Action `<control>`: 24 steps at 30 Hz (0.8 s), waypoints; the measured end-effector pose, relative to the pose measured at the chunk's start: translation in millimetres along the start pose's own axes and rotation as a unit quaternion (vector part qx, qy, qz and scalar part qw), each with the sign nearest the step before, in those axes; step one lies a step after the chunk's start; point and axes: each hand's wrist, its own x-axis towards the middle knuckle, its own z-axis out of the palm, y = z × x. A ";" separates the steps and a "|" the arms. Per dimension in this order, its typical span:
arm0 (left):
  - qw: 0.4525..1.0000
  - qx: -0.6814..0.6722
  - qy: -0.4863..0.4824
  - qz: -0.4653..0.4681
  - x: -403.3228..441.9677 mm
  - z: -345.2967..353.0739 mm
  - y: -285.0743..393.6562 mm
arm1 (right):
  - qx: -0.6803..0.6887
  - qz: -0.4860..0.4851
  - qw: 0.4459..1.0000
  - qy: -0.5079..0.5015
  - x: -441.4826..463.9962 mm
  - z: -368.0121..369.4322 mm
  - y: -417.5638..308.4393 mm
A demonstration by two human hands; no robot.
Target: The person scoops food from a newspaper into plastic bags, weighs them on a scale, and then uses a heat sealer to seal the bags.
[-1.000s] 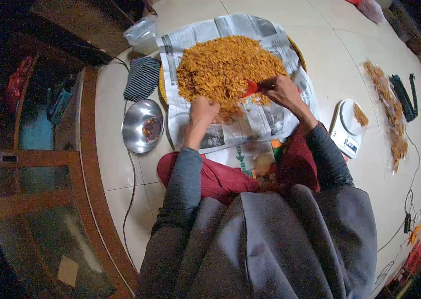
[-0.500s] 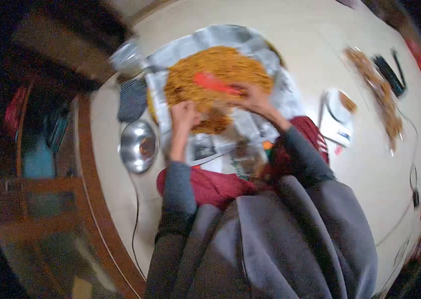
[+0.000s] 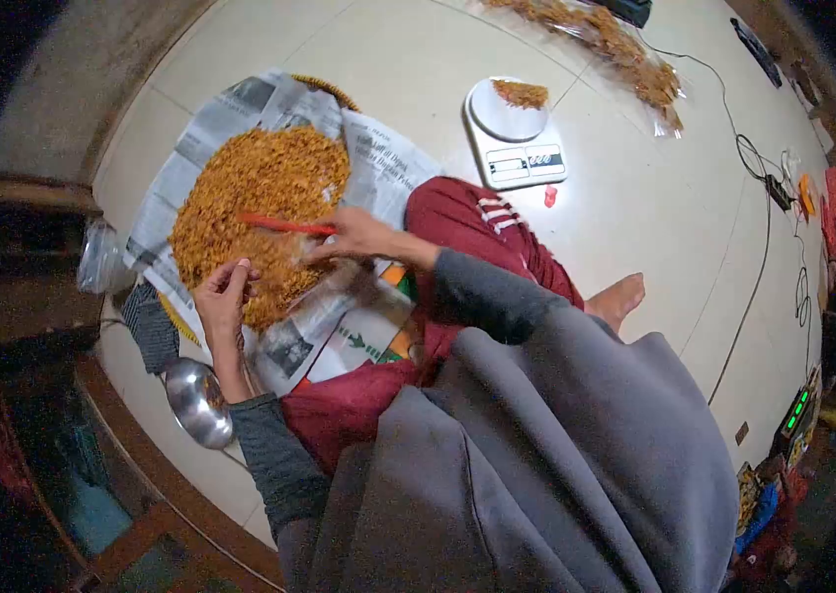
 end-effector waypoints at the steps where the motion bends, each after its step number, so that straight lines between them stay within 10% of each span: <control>1: 1.000 -0.008 -0.004 0.007 5.5 9.5 6.3 | -0.024 -0.014 0.997 0.066 -15.9 -23.1 14.0; 11: 0.979 -0.108 -0.083 0.149 82.7 161.9 74.7 | -0.578 0.107 0.792 0.165 -131.2 -216.7 140.0; 17: 0.960 -0.114 -0.152 0.205 96.3 267.5 91.5 | -0.514 0.161 0.841 0.046 -141.0 -231.7 156.3; 24: 0.932 -0.095 -0.278 0.212 85.1 365.3 52.2 | -0.328 0.122 0.895 0.277 -208.8 -268.2 110.5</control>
